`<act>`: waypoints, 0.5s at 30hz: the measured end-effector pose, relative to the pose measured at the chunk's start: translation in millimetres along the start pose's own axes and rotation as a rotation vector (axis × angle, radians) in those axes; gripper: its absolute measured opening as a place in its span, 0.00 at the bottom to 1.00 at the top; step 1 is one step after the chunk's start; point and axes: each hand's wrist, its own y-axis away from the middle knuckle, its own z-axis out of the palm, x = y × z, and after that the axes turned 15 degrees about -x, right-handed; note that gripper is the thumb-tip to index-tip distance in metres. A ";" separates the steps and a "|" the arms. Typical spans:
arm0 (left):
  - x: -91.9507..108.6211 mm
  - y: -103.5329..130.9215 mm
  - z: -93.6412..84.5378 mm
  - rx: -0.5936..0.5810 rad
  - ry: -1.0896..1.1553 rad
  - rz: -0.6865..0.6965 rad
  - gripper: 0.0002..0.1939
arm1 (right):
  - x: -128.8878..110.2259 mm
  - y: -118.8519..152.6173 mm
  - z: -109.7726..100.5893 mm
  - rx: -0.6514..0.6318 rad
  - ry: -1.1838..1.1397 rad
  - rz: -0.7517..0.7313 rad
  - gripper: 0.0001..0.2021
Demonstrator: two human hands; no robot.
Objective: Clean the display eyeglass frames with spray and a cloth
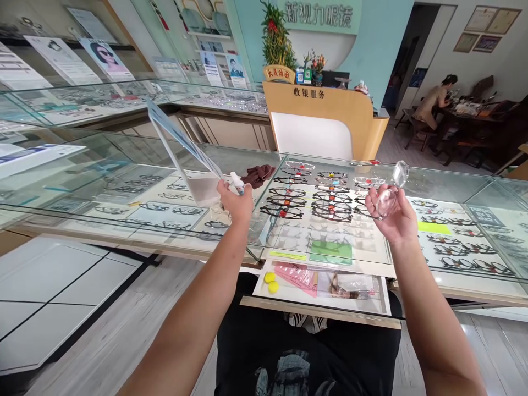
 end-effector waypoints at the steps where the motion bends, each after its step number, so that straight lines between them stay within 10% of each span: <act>1: -1.3 -3.4 -1.1 -0.038 -0.013 -0.036 0.39 | -2.0 0.1 0.6 -0.011 -0.001 -0.023 0.08; 15: -2.4 -11.0 -2.2 -0.061 -0.117 -0.110 0.16 | -3.2 -3.2 0.9 -0.081 0.091 -0.009 0.12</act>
